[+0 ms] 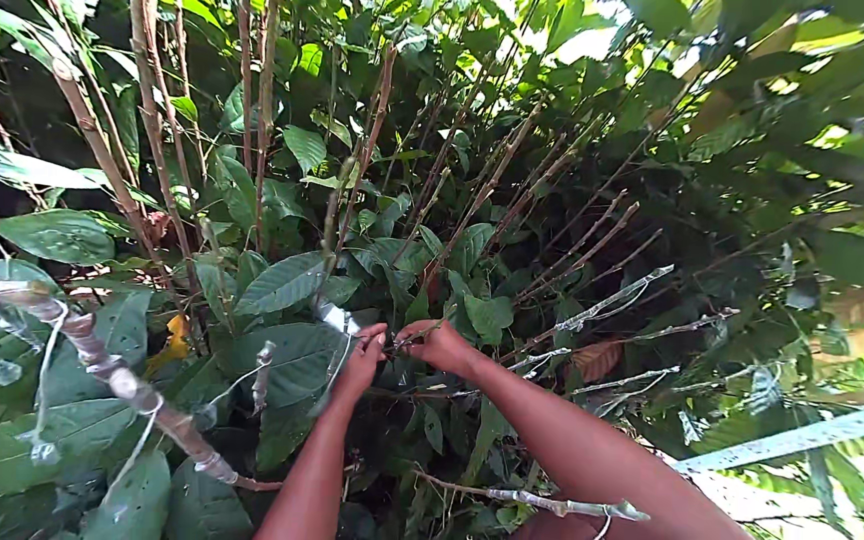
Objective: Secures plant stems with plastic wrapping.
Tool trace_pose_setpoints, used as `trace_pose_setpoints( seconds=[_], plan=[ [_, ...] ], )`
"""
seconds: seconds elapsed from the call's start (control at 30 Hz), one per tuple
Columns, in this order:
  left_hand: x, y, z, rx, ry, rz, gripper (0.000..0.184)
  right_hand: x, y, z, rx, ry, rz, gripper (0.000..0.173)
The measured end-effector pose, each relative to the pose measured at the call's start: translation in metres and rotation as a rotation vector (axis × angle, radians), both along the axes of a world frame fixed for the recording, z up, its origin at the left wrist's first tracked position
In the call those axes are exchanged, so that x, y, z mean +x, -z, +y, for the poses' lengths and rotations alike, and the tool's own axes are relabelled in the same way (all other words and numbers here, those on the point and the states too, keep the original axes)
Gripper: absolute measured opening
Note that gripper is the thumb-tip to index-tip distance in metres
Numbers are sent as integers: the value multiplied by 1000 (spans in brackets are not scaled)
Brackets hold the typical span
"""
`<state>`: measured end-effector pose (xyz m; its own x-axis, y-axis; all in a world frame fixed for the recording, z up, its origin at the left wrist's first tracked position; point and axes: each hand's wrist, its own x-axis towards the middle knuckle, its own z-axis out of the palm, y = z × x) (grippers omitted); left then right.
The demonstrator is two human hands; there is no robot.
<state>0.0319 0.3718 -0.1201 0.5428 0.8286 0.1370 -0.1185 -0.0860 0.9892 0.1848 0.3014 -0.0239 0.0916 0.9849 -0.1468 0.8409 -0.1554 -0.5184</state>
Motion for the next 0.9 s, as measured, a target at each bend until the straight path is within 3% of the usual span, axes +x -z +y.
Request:
trace_pose_setpoints(
  seconds=[0.13,0.37,0.53,0.63,0.73,0.8,0.9],
  plan=[
    [3,5,0,-60,180,-166,31,-6,-1,-2,-11,-14,-7,25],
    [3,7,-3,-95,161,-225,21,-7,3,-3,-5,-33,-7,23],
    [1,6,-3,-28,111,-150,28,-19,-3,-1,-15,48,-21,31],
    [3,9,-2,127,69,-93,25,-31,-13,5,-129,172,-85,35],
    [1,5,-3,220,14,-43,23,-32,-12,8,-220,214,-37,26],
    [-2,2,-3,173,-2,-39,23,-38,-13,-1,-210,171,-50,23],
    [-8,-2,3,101,-21,-21,22,-73,-24,-37,-192,-42,-245,32]
  ],
)
